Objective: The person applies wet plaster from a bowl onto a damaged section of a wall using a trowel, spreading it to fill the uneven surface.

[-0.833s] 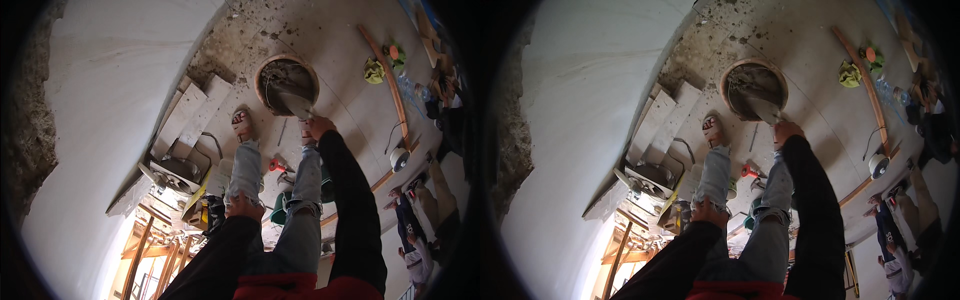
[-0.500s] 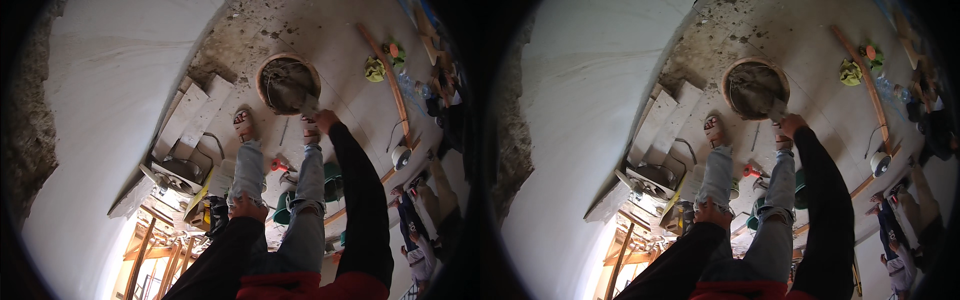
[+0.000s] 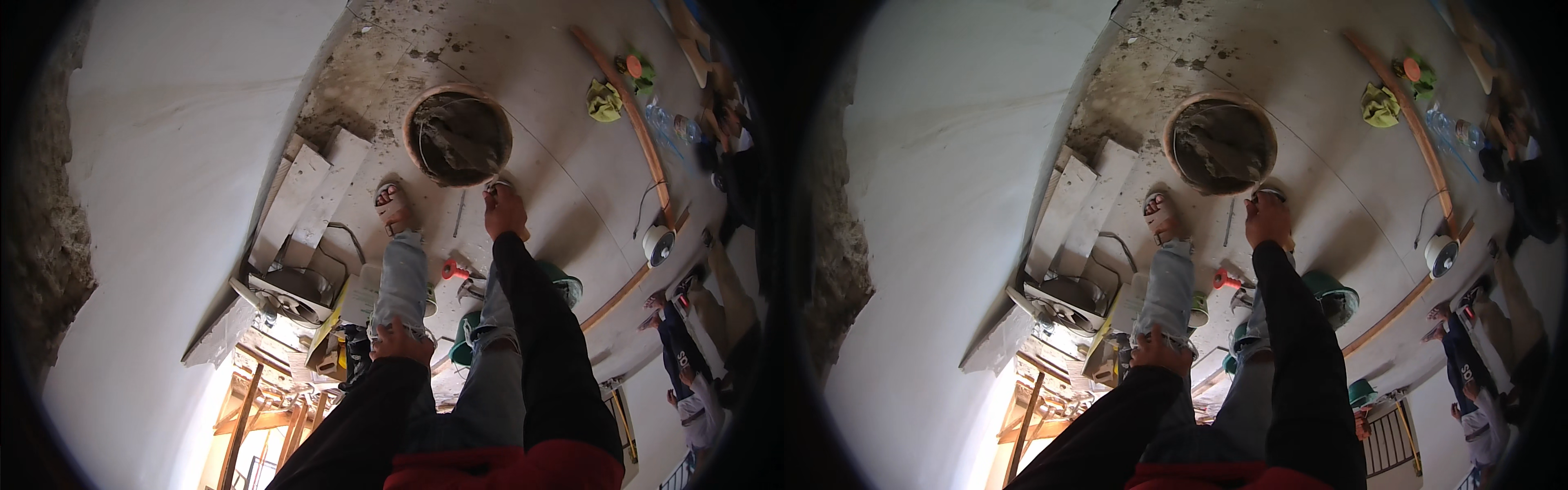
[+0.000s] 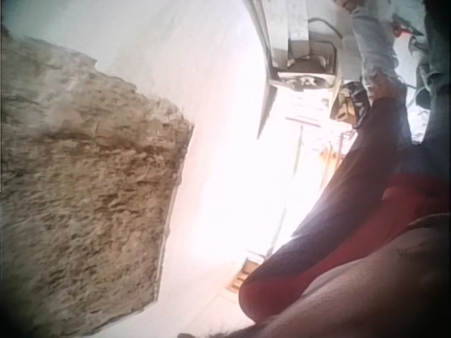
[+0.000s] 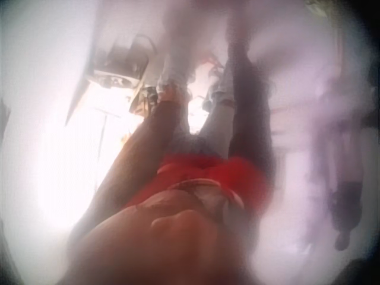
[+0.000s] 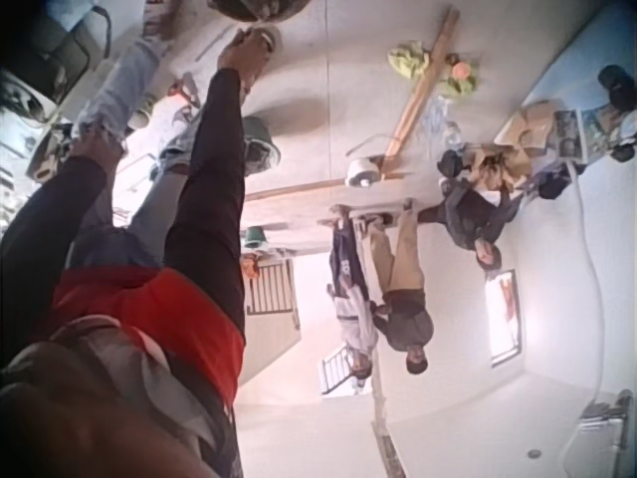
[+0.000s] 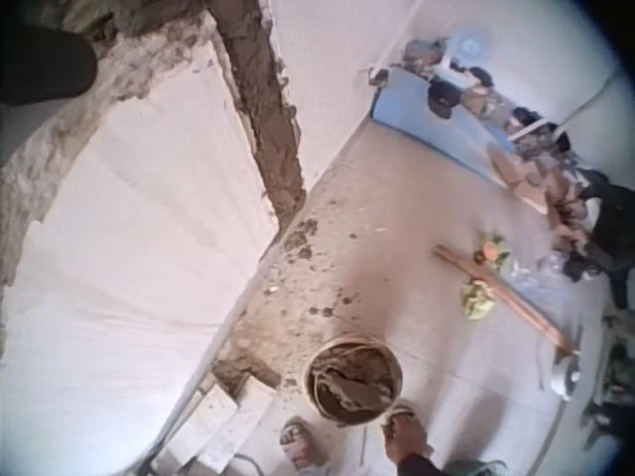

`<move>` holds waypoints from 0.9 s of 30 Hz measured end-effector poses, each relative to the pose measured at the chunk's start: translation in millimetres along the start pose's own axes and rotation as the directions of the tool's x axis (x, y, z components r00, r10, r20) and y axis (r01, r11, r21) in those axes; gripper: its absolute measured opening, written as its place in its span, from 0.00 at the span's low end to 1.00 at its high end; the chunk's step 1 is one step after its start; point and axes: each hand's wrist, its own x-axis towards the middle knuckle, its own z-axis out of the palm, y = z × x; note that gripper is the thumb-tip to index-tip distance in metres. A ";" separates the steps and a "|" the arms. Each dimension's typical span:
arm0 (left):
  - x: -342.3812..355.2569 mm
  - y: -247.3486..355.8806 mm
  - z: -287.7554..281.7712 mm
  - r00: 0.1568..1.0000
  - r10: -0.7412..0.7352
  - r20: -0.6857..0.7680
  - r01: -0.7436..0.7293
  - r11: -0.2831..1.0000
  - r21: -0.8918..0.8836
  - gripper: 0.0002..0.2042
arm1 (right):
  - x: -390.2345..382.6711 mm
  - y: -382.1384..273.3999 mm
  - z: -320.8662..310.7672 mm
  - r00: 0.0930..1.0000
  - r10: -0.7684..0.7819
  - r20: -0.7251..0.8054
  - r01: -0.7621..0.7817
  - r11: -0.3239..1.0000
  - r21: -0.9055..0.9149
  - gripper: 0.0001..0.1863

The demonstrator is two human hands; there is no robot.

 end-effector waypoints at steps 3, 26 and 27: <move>0.0 4.1 -8.5 1.000 -0.007 0.004 0.007 1.000 0.004 0.37 | -3.0 -19.5 -8.3 0.996 0.038 0.080 -0.042 0.998 0.041 0.15; -10.8 33.9 -12.4 0.988 0.139 -0.069 -0.120 0.967 0.226 0.38 | 59.7 -37.5 -39.7 0.780 -0.023 0.626 0.016 1.000 0.016 0.19; -13.4 42.5 -15.6 0.987 0.152 -0.058 -0.134 0.962 0.236 0.38 | 60.5 -33.4 -25.7 0.805 -0.013 0.593 0.028 0.999 -0.016 0.18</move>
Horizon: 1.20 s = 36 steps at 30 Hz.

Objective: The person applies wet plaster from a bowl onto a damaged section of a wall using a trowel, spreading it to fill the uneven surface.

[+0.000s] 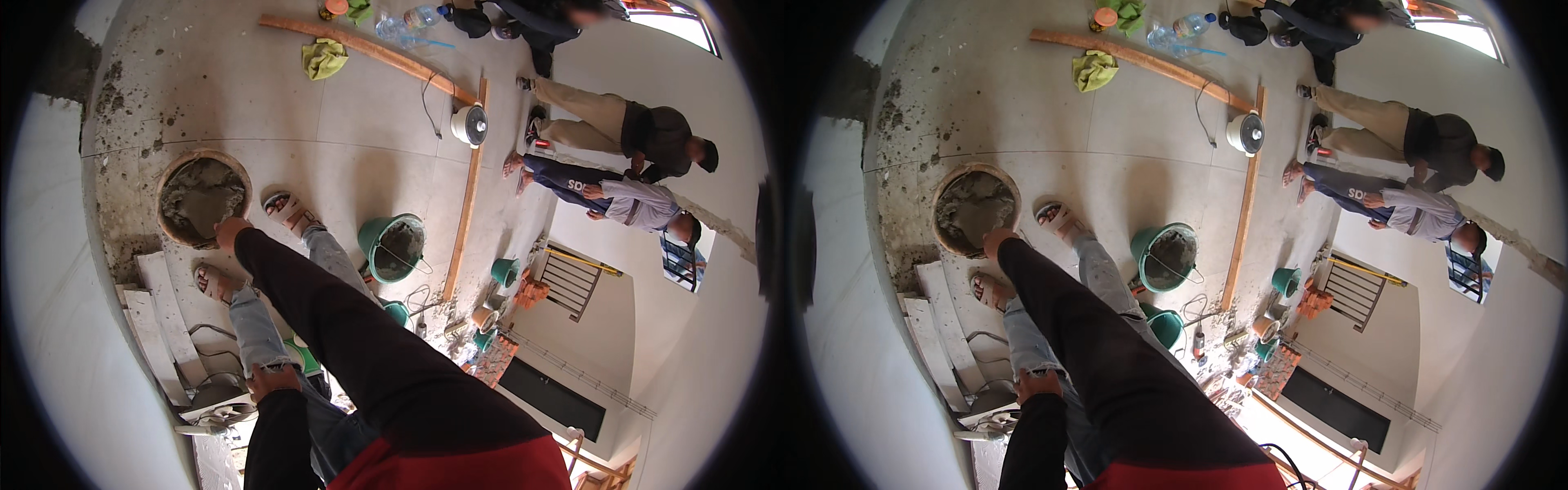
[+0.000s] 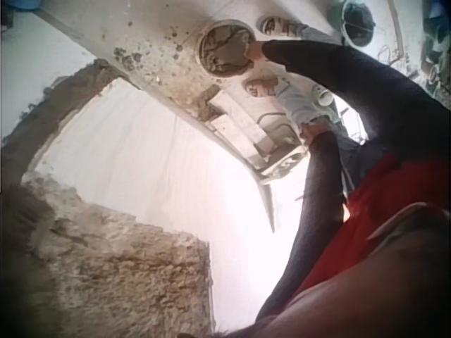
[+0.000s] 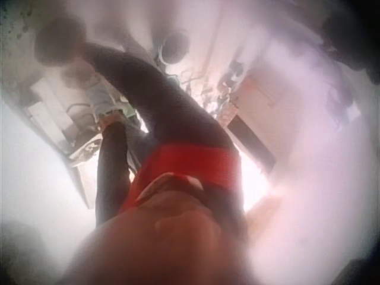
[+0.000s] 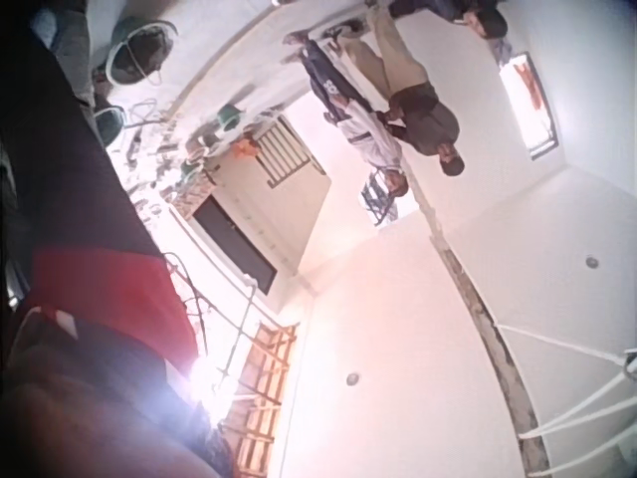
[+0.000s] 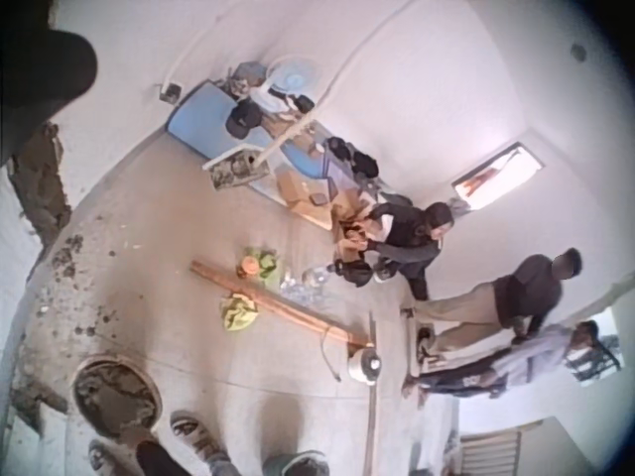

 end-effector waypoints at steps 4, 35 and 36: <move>-5.0 -5.4 -10.1 0.997 -0.067 0.029 0.067 0.998 -0.006 0.37 | -11.4 -13.9 6.2 0.990 -0.053 0.129 0.055 0.998 -0.015 0.18; 17.2 -23.6 19.0 0.993 -0.077 0.089 0.086 0.992 -0.095 0.39 | 2.0 28.2 -6.7 1.000 -0.005 0.014 0.009 0.951 -0.308 0.16; 11.9 -7.9 2.1 0.993 -0.048 0.106 0.053 0.998 -0.041 0.39 | 14.6 56.2 0.4 0.989 -0.123 0.085 0.148 0.896 -0.419 0.18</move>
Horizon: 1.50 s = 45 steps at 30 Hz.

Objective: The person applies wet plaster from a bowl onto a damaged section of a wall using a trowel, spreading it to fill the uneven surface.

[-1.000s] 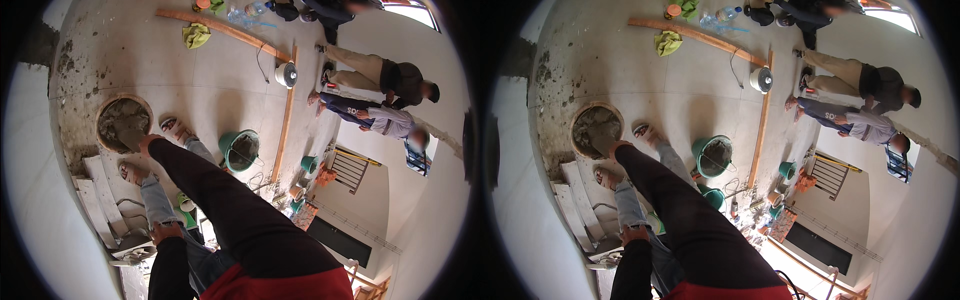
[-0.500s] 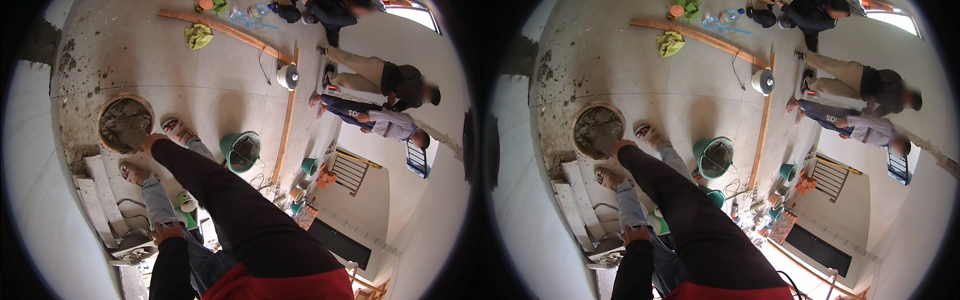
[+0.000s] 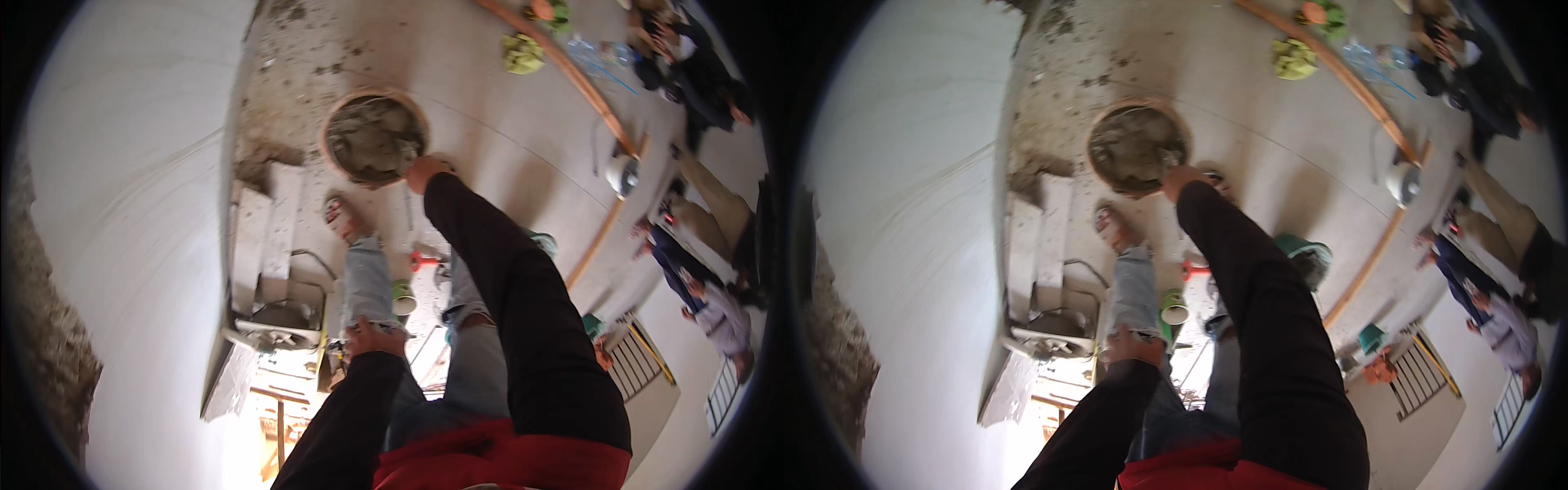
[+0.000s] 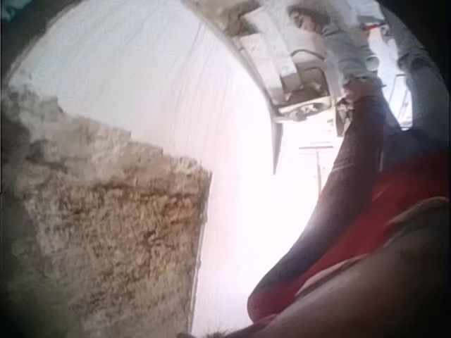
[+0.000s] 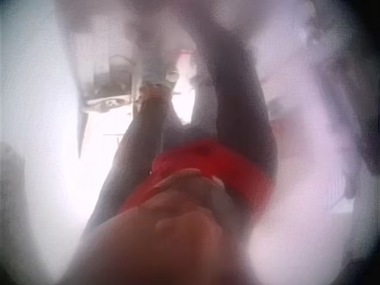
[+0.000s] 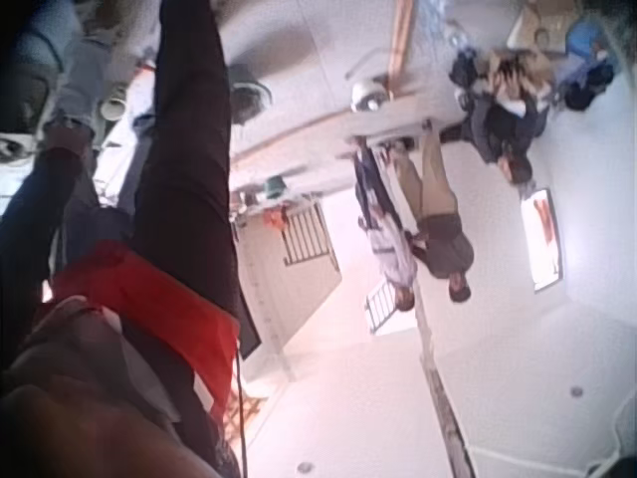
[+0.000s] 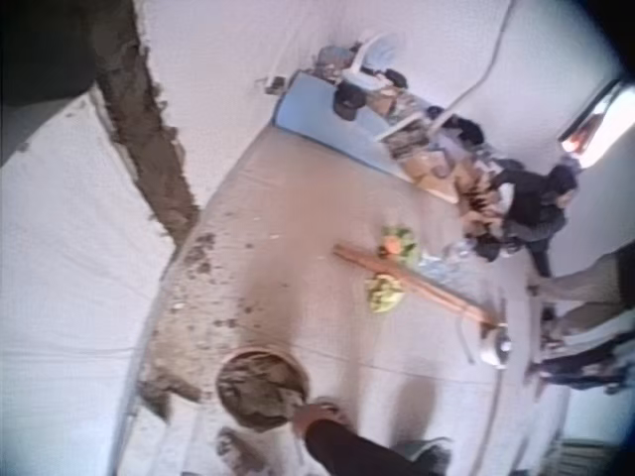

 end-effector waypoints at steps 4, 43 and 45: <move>4.2 -8.0 -0.7 0.999 -0.045 -0.023 0.043 0.997 -0.062 0.40 | 23.8 -12.7 13.0 0.978 0.047 -0.205 0.019 0.951 0.308 0.23; -2.8 -19.7 11.4 0.993 -0.113 -0.024 0.108 0.981 -0.164 0.37 | 24.4 -18.7 27.3 0.941 0.242 -0.236 -0.101 0.868 0.486 0.22; -4.6 -20.2 17.0 0.992 -0.125 -0.025 0.118 0.977 -0.178 0.37 | 17.9 -23.7 35.4 0.933 0.221 -0.285 -0.008 0.802 0.597 0.22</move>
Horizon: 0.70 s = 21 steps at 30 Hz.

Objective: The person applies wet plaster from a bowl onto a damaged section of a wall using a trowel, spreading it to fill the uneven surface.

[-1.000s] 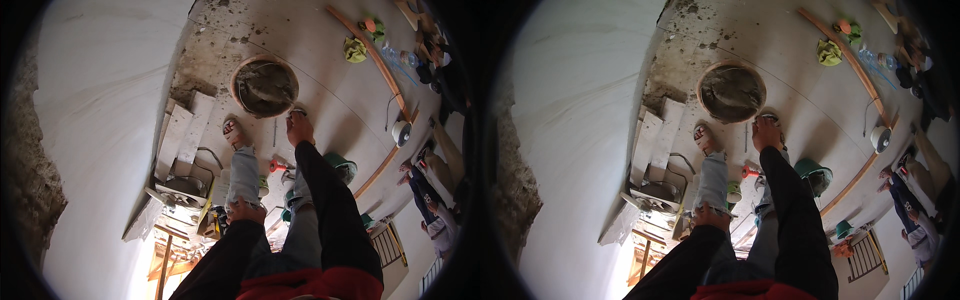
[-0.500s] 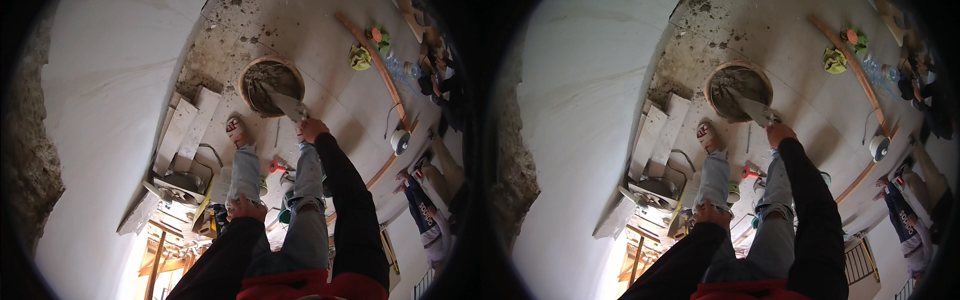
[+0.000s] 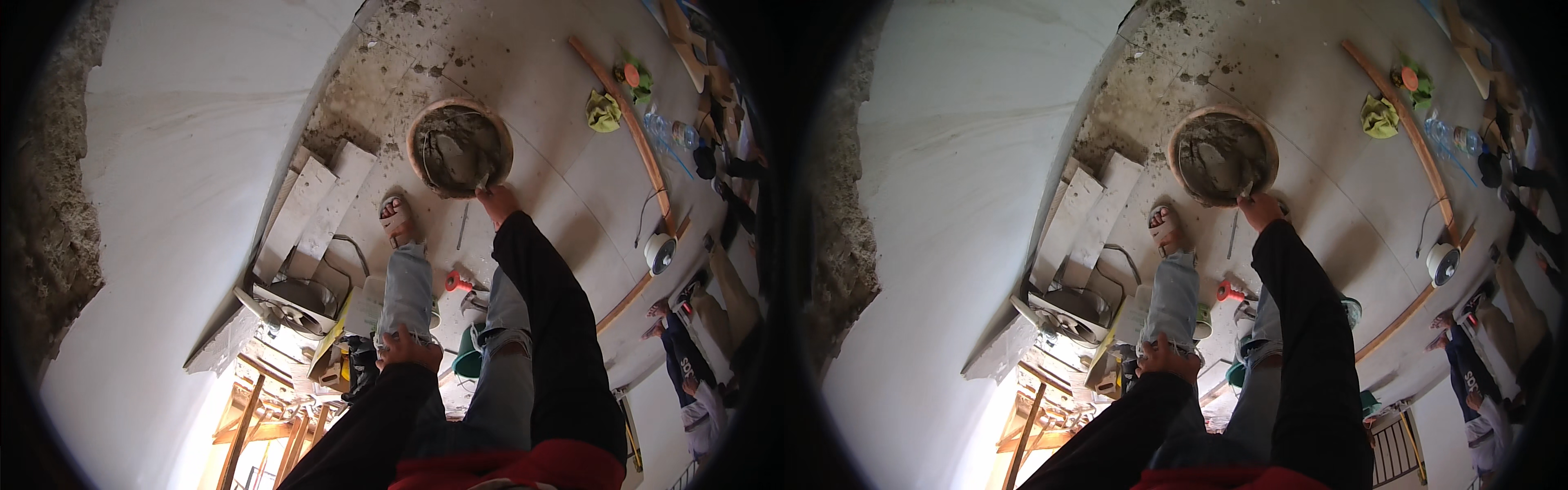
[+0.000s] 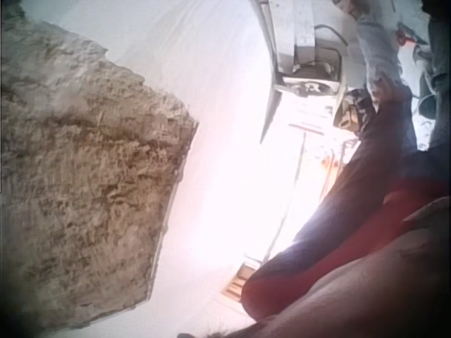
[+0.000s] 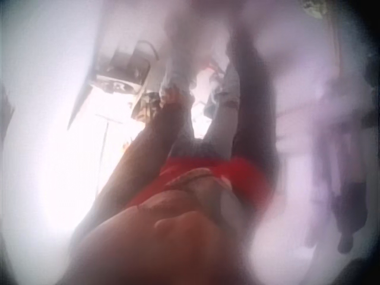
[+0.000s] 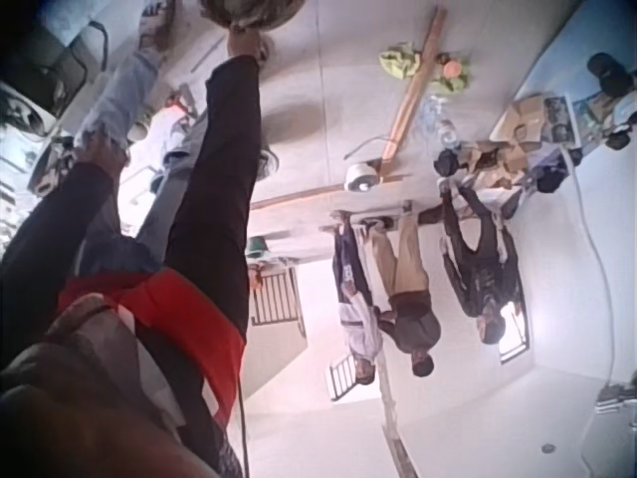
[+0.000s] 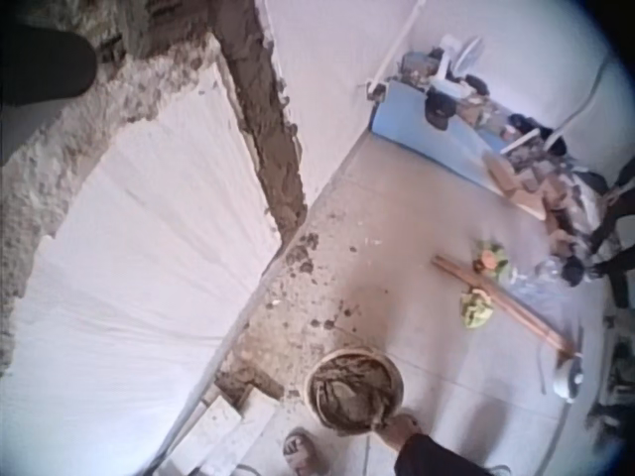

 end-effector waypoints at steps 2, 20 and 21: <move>-1.8 -3.0 5.4 1.000 -0.024 -0.006 0.024 1.000 -0.014 0.37 | -18.4 -6.6 2.7 0.999 0.020 0.031 -0.025 0.989 0.148 0.23; -33.9 4.4 -20.1 0.999 -0.049 -0.008 0.043 0.929 -0.368 0.38 | -107.5 -12.4 -98.0 0.996 -0.043 0.079 0.043 0.999 0.002 0.20; -38.4 -9.0 -12.3 1.000 -0.016 -0.023 0.004 0.902 -0.432 0.39 | -129.8 -40.6 -119.2 0.975 0.035 0.220 -0.060 0.992 0.108 0.19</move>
